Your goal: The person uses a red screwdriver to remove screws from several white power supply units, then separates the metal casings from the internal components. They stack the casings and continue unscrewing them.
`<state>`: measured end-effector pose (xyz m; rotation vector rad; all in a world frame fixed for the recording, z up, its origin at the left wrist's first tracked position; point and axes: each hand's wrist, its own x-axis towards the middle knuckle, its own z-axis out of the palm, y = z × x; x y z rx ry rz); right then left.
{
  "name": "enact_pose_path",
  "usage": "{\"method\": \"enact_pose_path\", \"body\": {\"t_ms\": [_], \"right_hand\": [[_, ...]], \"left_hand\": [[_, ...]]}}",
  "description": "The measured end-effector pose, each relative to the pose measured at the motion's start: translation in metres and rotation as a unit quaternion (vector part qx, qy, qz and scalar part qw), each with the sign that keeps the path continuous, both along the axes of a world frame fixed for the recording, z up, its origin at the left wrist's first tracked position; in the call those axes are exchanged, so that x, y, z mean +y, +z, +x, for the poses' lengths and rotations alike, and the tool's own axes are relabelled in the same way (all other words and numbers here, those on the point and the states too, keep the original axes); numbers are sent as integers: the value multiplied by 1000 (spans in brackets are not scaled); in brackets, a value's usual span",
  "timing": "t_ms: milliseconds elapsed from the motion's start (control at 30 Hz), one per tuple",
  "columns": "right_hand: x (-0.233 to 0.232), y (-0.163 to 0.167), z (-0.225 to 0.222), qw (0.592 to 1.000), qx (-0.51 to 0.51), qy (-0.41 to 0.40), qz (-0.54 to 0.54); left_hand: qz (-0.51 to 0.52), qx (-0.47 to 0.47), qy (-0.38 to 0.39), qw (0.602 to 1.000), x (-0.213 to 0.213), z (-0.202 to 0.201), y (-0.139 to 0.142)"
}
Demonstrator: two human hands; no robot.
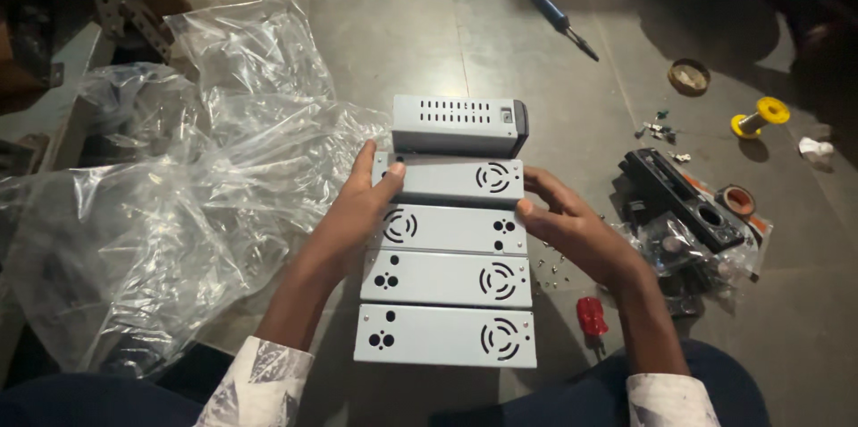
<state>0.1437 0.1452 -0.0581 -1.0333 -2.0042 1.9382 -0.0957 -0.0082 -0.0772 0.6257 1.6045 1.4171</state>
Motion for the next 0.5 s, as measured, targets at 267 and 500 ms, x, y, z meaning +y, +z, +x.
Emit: {"method": "enact_pose_path", "body": {"t_ms": [267,500], "right_hand": [[3,-16,2,999,-2,-48,-23],[31,-8,-15,990,46,-42,127]], "left_hand": [[26,48,-46,997,0,1,6],[37,183,6,982,21,-16,9]]}}
